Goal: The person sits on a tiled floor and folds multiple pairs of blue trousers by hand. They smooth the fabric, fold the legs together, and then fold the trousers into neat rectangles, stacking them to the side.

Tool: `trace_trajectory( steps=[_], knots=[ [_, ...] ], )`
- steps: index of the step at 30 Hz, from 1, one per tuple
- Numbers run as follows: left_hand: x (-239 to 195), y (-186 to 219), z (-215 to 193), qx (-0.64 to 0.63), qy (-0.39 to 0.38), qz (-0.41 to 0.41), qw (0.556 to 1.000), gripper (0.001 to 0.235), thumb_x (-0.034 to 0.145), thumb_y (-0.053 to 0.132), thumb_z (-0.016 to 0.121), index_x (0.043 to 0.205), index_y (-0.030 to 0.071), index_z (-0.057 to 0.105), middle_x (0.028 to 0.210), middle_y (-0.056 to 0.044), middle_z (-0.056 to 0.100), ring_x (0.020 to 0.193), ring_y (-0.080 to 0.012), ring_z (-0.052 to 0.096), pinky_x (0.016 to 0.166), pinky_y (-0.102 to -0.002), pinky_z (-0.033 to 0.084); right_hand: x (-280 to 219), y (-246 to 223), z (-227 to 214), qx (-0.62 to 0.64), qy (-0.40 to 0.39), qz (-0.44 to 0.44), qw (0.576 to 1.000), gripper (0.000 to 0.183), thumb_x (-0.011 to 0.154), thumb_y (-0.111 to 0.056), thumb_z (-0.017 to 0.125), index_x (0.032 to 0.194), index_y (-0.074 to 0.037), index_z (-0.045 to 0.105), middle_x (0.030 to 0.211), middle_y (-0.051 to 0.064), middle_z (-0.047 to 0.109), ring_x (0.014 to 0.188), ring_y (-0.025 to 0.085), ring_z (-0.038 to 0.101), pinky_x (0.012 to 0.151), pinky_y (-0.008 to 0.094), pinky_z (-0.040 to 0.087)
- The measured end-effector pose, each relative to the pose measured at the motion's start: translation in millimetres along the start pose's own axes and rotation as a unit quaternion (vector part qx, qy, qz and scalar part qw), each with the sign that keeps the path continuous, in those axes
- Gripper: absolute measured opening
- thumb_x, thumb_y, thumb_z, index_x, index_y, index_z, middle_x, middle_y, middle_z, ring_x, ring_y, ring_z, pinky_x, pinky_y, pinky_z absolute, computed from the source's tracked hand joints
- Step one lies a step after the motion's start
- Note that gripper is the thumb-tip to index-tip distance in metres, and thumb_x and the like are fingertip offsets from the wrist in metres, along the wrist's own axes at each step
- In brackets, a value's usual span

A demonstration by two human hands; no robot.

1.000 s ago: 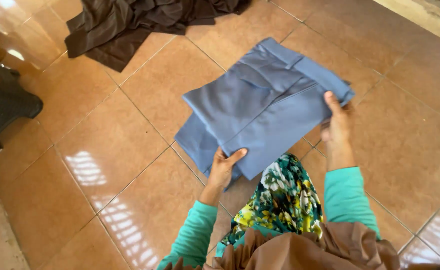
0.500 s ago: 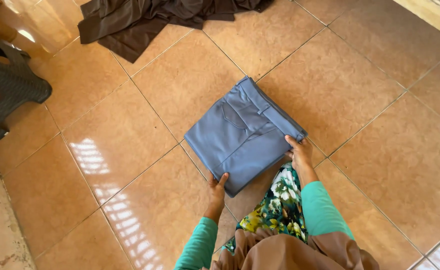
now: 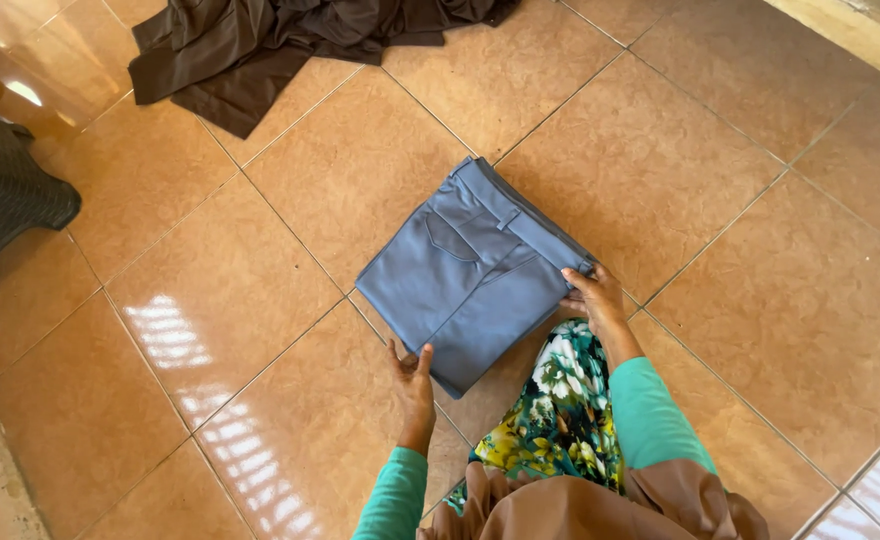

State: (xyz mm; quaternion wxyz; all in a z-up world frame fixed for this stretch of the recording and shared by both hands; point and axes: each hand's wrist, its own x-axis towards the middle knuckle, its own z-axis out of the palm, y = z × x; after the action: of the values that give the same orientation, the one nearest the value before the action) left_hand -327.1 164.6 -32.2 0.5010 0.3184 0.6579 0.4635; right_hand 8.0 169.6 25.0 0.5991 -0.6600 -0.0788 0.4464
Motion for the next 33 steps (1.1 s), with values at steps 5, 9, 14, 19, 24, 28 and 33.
trace_trajectory(
  steps=[5,9,14,19,24,28,33],
  knots=[
    [21,68,25,0.19,0.04,0.204,0.96,0.051,0.1,0.035,0.065,0.146,0.017,0.052,0.134,-0.02,0.056,0.126,-0.0377,0.054,0.106,-0.053,0.042,41,9,-36,-0.217,0.081,-0.142,0.962,0.046,0.091,-0.033,0.077,0.131,-0.015,0.064,0.099,0.015,0.069,0.082,0.033,0.073,0.067,0.044,0.063],
    [20,98,102,0.394,0.0,0.399,0.828,0.052,0.105,0.046,0.05,0.152,0.023,0.047,0.159,-0.013,0.039,0.151,-0.0369,0.028,0.121,-0.061,0.012,44,11,-28,-0.523,0.196,-0.462,0.689,0.05,0.09,-0.036,0.076,0.137,-0.024,0.065,0.118,0.008,0.068,0.107,0.031,0.067,0.078,0.046,0.06],
    [-14,91,182,0.467,-0.077,0.544,0.693,0.059,0.101,0.042,0.052,0.156,0.024,0.04,0.163,-0.015,0.035,0.154,-0.0387,0.023,0.12,-0.067,0.007,-2,2,8,-0.626,0.119,-0.472,0.609,0.06,0.095,-0.042,0.065,0.151,-0.023,0.052,0.161,0.01,0.041,0.151,0.036,0.03,0.111,0.058,0.033],
    [-3,35,204,0.502,-0.138,0.538,0.663,0.057,0.104,0.044,0.044,0.158,0.028,0.036,0.161,-0.015,0.038,0.154,-0.0406,0.023,0.119,-0.071,0.005,22,49,6,-0.673,0.091,-0.451,0.58,0.075,0.088,-0.037,0.072,0.156,-0.027,0.043,0.169,0.006,0.029,0.158,0.034,0.017,0.119,0.067,0.019],
    [4,26,204,0.527,-0.138,0.525,0.654,0.055,0.104,0.045,0.04,0.158,0.029,0.036,0.158,-0.016,0.042,0.151,-0.0428,0.026,0.117,-0.073,0.006,35,67,4,-0.668,0.048,-0.399,0.627,0.072,0.093,-0.04,0.065,0.159,-0.032,0.037,0.173,0.001,0.019,0.16,0.031,0.007,0.12,0.068,0.011],
    [-14,40,219,0.506,-0.13,0.556,0.646,0.055,0.104,0.045,0.042,0.156,0.025,0.04,0.159,-0.018,0.04,0.151,-0.0449,0.025,0.117,-0.074,0.008,29,52,-12,-0.655,0.075,-0.428,0.618,0.073,0.092,-0.042,0.065,0.158,-0.033,0.036,0.171,0.003,0.023,0.159,0.032,0.011,0.118,0.07,0.018],
    [-63,43,258,0.447,-0.155,0.618,0.627,0.053,0.106,0.04,0.041,0.156,0.023,0.04,0.158,-0.019,0.04,0.15,-0.0457,0.027,0.117,-0.074,0.013,4,26,-69,-0.658,0.164,-0.424,0.6,0.066,0.096,-0.046,0.062,0.156,-0.027,0.043,0.164,0.01,0.036,0.154,0.034,0.026,0.115,0.066,0.027]
  ],
)
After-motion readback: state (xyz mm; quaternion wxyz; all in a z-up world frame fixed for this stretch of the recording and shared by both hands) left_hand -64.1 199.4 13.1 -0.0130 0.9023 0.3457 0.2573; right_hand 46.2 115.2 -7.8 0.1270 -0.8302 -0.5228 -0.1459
